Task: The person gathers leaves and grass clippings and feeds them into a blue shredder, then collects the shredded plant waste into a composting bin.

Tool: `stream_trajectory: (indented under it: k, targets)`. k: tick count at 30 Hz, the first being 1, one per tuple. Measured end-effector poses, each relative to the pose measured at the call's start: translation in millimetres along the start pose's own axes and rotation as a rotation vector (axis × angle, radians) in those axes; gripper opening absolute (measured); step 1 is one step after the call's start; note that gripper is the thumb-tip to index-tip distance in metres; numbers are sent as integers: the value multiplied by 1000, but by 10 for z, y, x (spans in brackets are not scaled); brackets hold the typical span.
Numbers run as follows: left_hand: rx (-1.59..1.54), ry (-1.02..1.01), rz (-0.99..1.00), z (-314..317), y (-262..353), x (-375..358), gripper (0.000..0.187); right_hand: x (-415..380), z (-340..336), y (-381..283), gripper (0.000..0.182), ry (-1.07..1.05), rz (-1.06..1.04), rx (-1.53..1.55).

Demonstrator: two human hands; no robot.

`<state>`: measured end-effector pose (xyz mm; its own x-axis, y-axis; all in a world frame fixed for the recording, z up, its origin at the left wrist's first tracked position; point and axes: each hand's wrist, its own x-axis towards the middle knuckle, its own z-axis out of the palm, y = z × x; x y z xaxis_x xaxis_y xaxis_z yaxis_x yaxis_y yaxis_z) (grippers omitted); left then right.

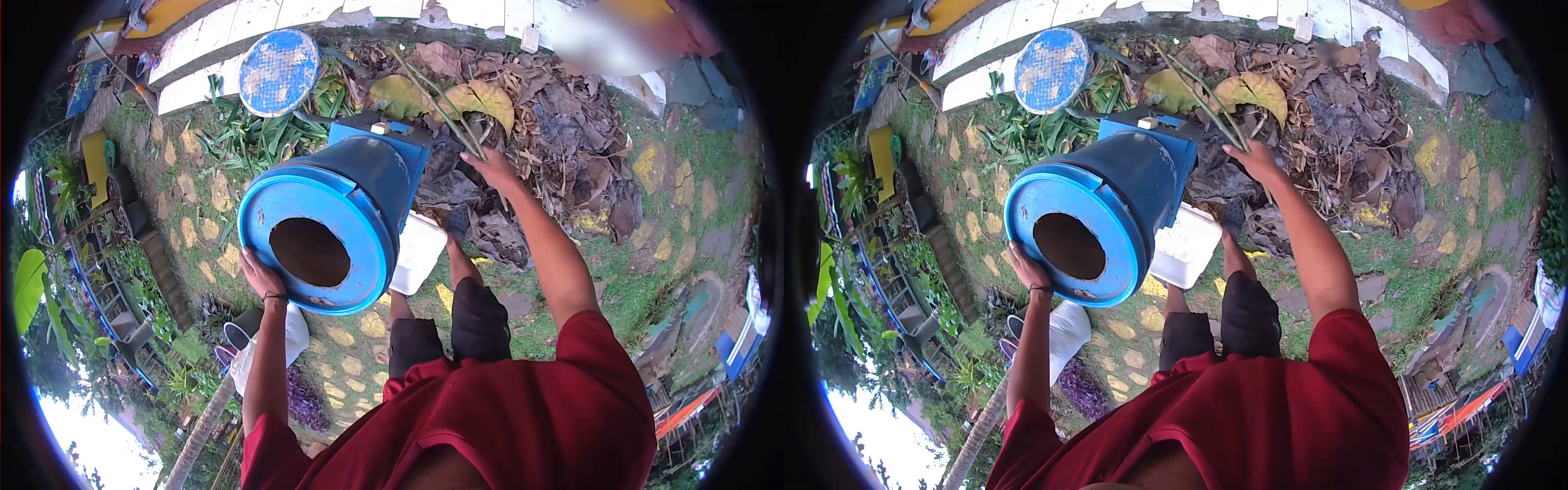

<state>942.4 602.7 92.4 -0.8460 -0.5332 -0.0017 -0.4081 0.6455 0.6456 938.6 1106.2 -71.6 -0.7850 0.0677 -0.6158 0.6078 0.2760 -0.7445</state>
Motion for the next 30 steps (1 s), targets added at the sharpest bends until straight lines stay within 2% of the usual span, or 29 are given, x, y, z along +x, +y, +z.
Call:
stream_trajectory:
  k: [2,4,5,7,11,15,16,19,22,24,27,28,30]
  targets:
    - [54,-36,2,-19,-7,11,56,502,307,-195,47,-76,21,-11]
    - [62,8,25,29,-91,35,55,824,684,-421,45,-52,-191,182]
    - [65,45,54,33,-138,36,55,991,847,-509,45,-68,-186,184]
    - [73,14,22,6,-102,26,54,1282,1141,-605,47,-95,-233,-20]
    - [10,-32,-54,-7,-73,33,57,1584,1486,-647,52,-72,-248,-180]
    - [27,-107,-109,-76,-169,75,57,1713,1589,-552,57,-99,-227,-315]
    - [2,-71,-48,-39,-130,60,50,1746,1626,-492,56,-90,-247,-325]
    - [-12,47,-7,54,-21,17,49,1819,1633,-421,55,-74,-278,-324]
    - [-24,19,-19,38,5,12,48,1820,1576,-479,56,-113,-322,-234]
    - [-34,-16,-42,-3,-51,35,48,1843,1580,-432,56,-135,-245,-211]
    - [-47,-31,-54,-4,-99,41,47,1967,1643,-274,56,-116,-244,-203]
    - [-55,-6,-42,7,-106,46,46,1944,1637,-270,56,-104,-301,-232]
    - [-40,4,-37,19,-95,39,46,1849,1562,-418,57,-120,-280,-334]
